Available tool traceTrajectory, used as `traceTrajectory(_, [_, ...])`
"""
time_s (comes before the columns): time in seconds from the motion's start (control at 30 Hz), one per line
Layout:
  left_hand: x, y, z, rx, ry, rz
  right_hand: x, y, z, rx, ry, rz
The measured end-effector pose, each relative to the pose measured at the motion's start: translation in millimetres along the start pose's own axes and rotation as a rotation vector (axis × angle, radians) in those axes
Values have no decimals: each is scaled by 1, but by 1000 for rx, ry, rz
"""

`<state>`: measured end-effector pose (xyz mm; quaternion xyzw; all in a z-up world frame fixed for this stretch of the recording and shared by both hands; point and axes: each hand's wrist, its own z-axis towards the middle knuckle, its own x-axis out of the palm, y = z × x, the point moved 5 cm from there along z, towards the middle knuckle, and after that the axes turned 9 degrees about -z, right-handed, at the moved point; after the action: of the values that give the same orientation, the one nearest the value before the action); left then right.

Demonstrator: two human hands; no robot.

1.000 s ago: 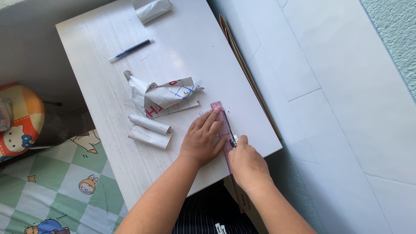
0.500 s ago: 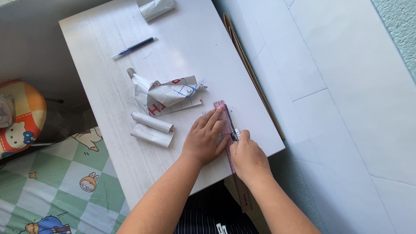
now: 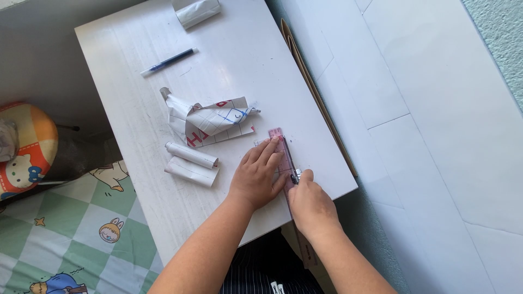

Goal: Measuring and cutting a vinyl sheet on a work surface, then trimming the excess material around a light switch on a wall using a utility knife.

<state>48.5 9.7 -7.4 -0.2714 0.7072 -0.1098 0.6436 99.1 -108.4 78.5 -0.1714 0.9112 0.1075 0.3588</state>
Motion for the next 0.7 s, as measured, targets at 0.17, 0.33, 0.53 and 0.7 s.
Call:
traceTrajectory(0.17, [3,1,0,-2,-5,11,-9,9,3,-12,-33,20])
traceTrajectory(0.33, [-1,-1,1,-5,0,-1,-2,3,1,-17,-18,-10])
traceTrajectory(0.53, [1,-1,0,-11,7,-14,-5,3,0,-26,-40,-31])
traceTrajectory(0.7, [-4,-2,-1,-6,0,-14,-3,2,-3,3,-5,-20])
